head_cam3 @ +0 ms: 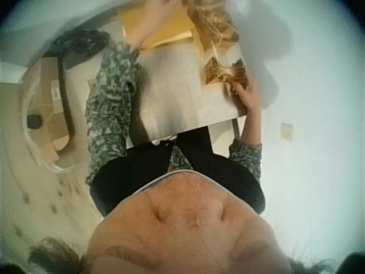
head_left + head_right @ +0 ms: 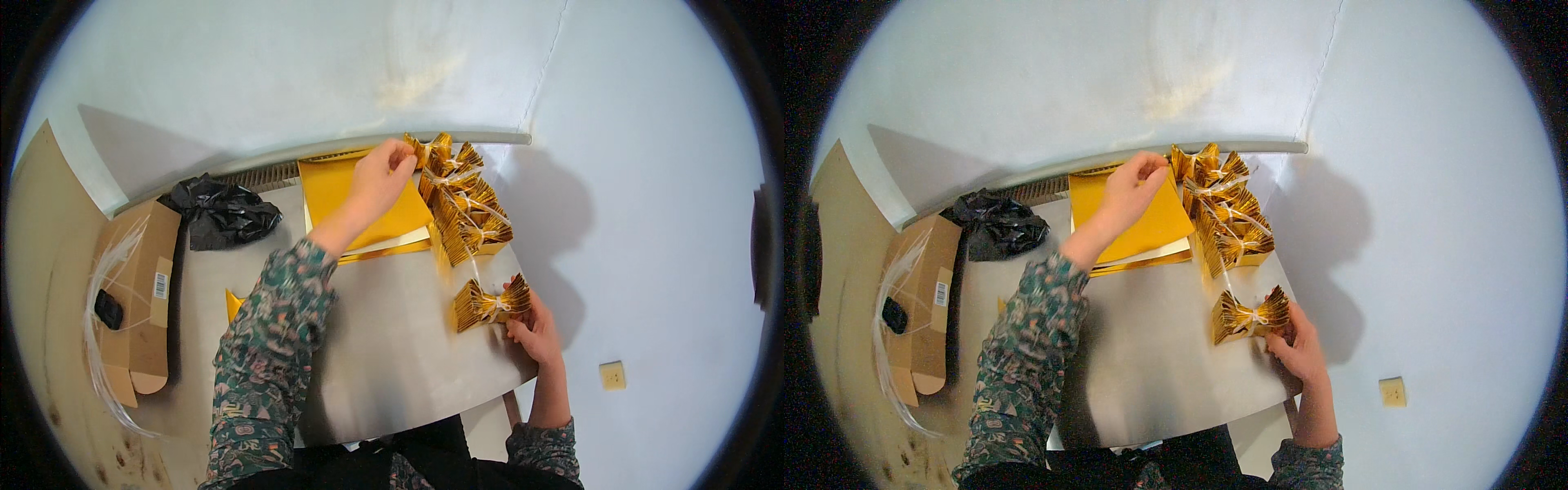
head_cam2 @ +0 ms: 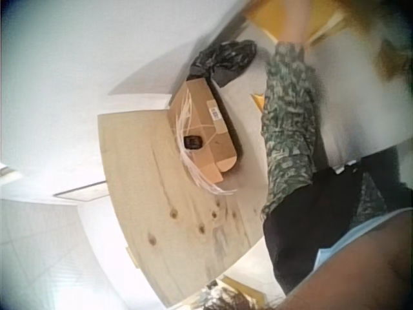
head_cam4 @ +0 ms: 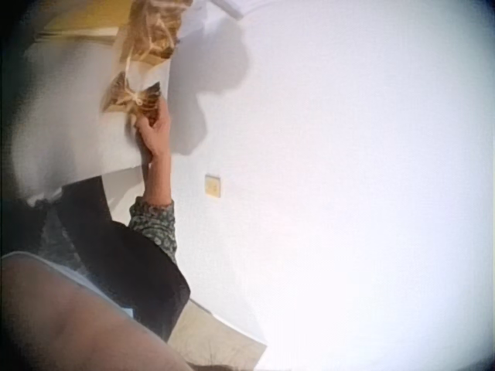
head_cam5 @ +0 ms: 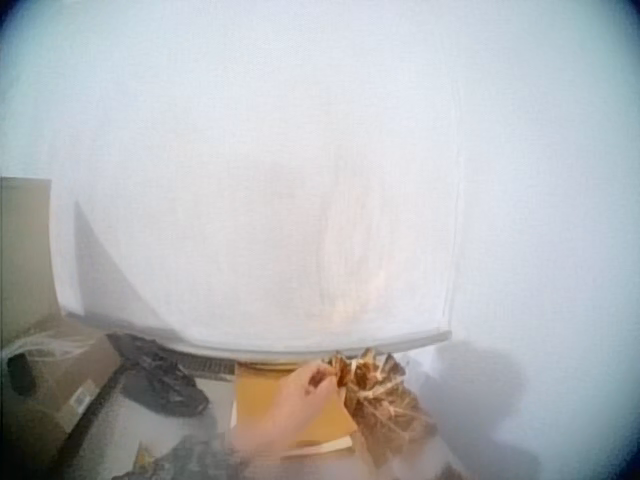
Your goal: The person handles a stack of gold-colored paper sheets, then folds a single sheet into a triangular shape on a metal table. The person also moves other items on the table to clear space.
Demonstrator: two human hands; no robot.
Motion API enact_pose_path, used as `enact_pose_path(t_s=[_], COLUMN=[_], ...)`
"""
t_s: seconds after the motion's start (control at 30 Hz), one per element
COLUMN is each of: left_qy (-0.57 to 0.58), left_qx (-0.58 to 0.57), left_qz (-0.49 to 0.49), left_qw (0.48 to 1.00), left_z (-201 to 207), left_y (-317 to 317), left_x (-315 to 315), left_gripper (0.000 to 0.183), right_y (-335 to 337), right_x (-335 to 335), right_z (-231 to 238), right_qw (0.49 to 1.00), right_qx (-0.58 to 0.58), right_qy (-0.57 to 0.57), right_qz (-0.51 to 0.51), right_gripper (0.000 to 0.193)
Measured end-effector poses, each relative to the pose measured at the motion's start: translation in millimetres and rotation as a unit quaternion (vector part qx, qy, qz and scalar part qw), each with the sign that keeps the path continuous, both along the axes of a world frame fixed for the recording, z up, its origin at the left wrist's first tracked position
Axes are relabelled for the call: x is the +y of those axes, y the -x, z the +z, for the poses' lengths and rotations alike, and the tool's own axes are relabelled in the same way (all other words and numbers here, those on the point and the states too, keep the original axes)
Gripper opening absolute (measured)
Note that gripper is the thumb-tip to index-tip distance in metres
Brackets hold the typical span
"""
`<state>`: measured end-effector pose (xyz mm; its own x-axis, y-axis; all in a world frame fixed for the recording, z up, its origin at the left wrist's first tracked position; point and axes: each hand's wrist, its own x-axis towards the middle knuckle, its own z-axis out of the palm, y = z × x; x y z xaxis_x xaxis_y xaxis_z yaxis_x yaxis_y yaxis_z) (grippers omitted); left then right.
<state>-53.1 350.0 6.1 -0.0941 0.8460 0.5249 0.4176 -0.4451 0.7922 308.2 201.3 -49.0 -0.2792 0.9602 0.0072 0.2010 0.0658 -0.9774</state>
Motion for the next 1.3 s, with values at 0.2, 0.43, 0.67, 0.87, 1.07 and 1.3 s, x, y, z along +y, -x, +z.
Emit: enact_pose_path(t_s=[0.2,0.43,0.67,0.87,1.07,1.3], left_qy=[0.073,0.152,0.062,0.079,0.053,0.111], left_qx=[0.25,0.298,0.306,0.303,0.214,0.255], left_qz=[0.058,0.017,-0.001,-0.003,0.065,-0.08], left_qw=[0.964,0.942,0.95,0.95,0.973,0.957], left_z=[-0.8,-4.0,-1.6,0.2,-12.4,-23.8], left_y=[-26.6,-50.5,-32.9,-4.7,5.3,8.1], left_x=[65.8,97.6,100.1,98.7,72.9,44.7], left_gripper=[0.053,0.036,0.036,0.035,0.052,0.053], right_y=[3.8,3.3,-0.7,-3.1,-5.8,-1.9], right_x=[-2.0,-3.0,-3.2,0.5,1.8,-2.7], right_z=[-0.7,-2.1,-7.6,-15.0,-15.7,-8.8], right_qw=[1.0,1.0,1.0,0.999,0.999,0.999], right_qx=[0.009,0.005,-0.003,0.019,0.004,0.048], right_qy=[-0.01,-0.009,-0.022,-0.034,-0.037,0.002], right_qz=[-0.023,-0.011,-0.003,0.01,0.017,0.001], right_gripper=[0.078,0.076,0.074,0.075,0.074,0.066])
